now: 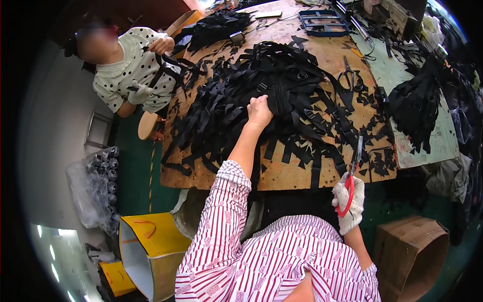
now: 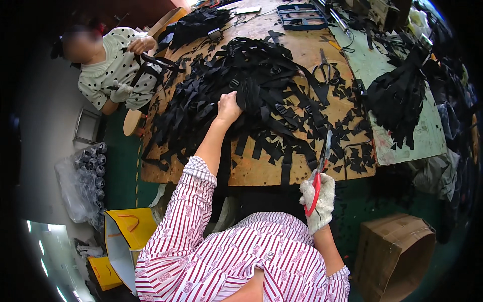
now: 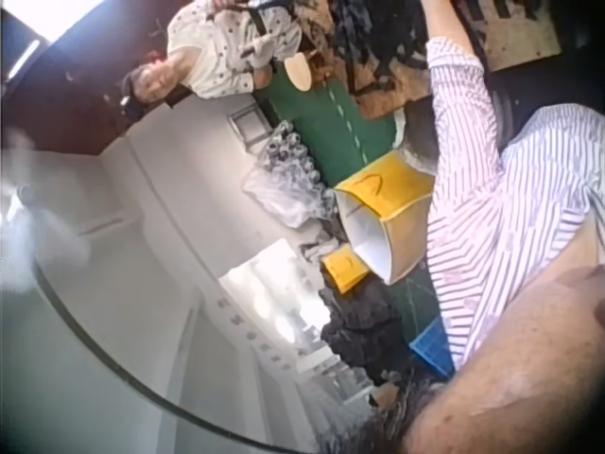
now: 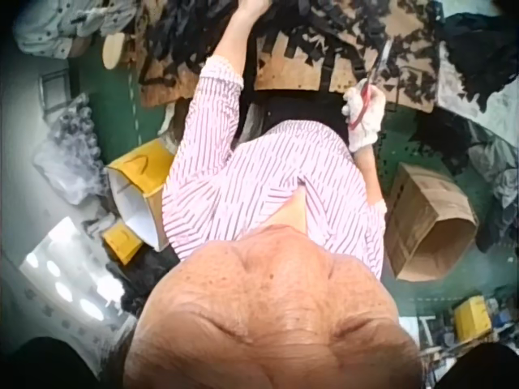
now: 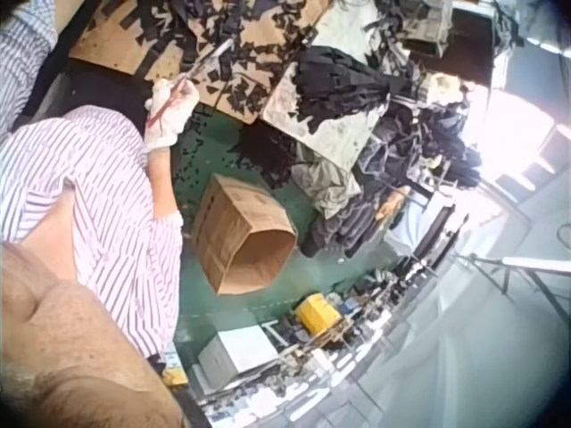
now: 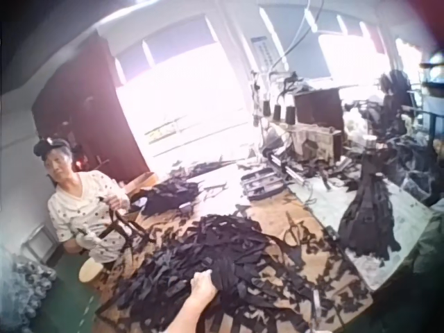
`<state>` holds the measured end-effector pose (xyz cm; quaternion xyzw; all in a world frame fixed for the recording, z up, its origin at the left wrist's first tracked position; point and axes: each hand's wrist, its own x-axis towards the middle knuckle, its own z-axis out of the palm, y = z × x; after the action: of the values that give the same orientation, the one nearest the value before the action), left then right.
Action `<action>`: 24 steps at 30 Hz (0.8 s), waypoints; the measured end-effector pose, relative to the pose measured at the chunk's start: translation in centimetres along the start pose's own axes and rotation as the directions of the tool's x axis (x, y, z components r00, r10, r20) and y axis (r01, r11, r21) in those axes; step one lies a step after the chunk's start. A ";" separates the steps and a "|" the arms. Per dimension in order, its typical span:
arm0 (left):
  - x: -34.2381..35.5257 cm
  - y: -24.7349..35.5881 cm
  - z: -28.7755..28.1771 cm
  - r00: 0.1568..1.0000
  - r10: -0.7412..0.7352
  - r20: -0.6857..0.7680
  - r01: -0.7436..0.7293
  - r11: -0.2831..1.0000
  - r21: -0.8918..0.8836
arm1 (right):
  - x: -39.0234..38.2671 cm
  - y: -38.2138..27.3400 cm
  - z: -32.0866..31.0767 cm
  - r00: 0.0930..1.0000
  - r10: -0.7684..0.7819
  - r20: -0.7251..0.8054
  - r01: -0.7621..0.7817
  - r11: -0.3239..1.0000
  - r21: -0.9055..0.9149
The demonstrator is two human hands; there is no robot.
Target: The person uses red-handled scissors to cut black fabric strips into smaller pieces. They repeatedly pick up strips from a pile on the table, cut them, and place the cut pieces back onto the table.
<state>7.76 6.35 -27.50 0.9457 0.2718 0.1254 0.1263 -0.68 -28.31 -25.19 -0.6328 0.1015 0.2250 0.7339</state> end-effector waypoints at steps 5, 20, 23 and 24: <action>0.4 -1.8 0.8 0.994 0.057 0.090 -0.059 0.998 0.023 | -0.1 -0.1 -0.2 1.000 0.016 0.000 -0.016 1.000 0.001; 0.6 -4.2 -3.9 0.959 -0.016 -0.283 -0.181 0.737 -0.652 | -0.8 0.7 -0.5 1.000 -0.016 0.022 0.014 0.997 0.072; -1.1 -4.6 -9.0 0.931 -0.072 -0.357 -0.300 0.401 -0.866 | -1.1 0.7 -0.2 0.998 -0.027 0.051 0.023 0.997 0.080; -1.2 -3.7 -10.5 0.921 -0.095 -0.377 -0.352 0.205 -0.913 | -0.9 0.9 -0.1 0.998 -0.034 0.049 0.031 0.998 0.058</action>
<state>1.73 10.50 -18.97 0.6360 0.0690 0.4446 0.6269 -1.92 -28.55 -25.63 -0.6071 0.0791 0.2257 0.7578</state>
